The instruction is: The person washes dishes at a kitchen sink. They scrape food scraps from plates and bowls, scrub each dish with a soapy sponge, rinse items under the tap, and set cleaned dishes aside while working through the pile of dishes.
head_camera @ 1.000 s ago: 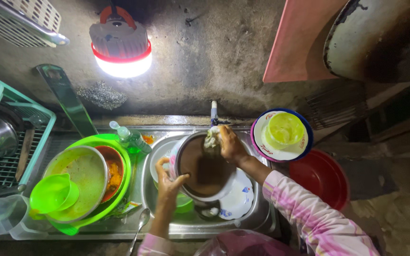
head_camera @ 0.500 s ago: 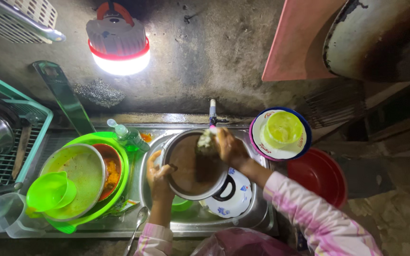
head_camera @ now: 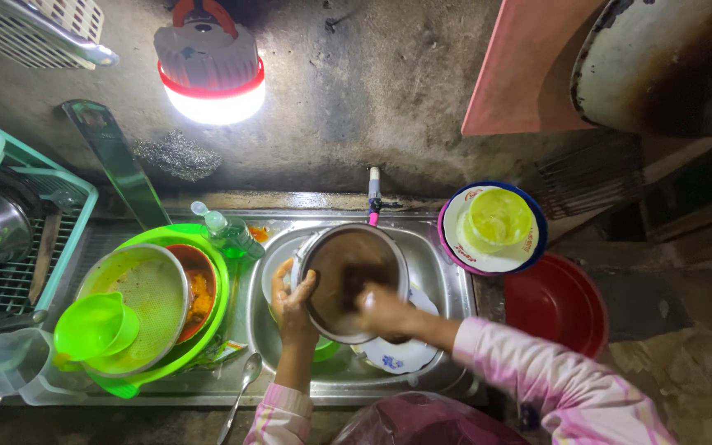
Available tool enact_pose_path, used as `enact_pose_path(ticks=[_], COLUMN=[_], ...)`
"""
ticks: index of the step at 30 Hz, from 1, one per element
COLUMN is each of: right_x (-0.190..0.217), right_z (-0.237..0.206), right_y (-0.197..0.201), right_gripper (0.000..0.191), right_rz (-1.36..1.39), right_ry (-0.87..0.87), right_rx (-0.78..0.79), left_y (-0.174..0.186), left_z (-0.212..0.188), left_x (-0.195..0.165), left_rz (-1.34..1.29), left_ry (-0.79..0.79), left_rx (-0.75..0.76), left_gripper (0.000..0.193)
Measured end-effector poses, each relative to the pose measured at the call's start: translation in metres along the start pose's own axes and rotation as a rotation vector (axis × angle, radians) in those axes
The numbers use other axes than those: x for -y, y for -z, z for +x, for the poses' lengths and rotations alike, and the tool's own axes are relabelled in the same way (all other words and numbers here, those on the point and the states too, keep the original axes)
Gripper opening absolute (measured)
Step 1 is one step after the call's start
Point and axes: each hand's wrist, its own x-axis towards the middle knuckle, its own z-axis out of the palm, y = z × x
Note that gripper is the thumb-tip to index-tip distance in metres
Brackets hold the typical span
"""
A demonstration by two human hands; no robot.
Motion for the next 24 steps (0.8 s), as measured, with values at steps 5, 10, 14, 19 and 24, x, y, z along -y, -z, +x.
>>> enact_pose_path(ticks=[5,10,14,19,24], right_x=[-0.017,-0.081,-0.040,-0.015,0.008], right_z=[0.009,0.008,-0.018,0.001,0.003], right_y=[0.000,0.003,-0.042,-0.051,-0.039], right_gripper=[0.023,0.018,0.021,0.017,0.014], right_rz=[-0.028,-0.651,-0.111,0.626,0.700], right_ry=[0.229,0.252,-0.031,-0.255,-0.326], right_rx=[-0.150,-0.103,0.297,-0.164,-0.107], left_y=[0.004,0.010,0.001,-0.011,-0.002], left_z=[-0.006,-0.002,-0.002,-0.020,-0.010], left_x=[0.011,0.006,0.017,0.042,0.038], left_rz=[-0.084,0.071,0.124,0.367,0.306], left_ry=[0.162,0.009,-0.184,-0.148,-0.127], left_rx=[0.111,-0.004,-0.051,0.021,-0.037], left_gripper=[0.049,0.056,0.055,0.053,0.051])
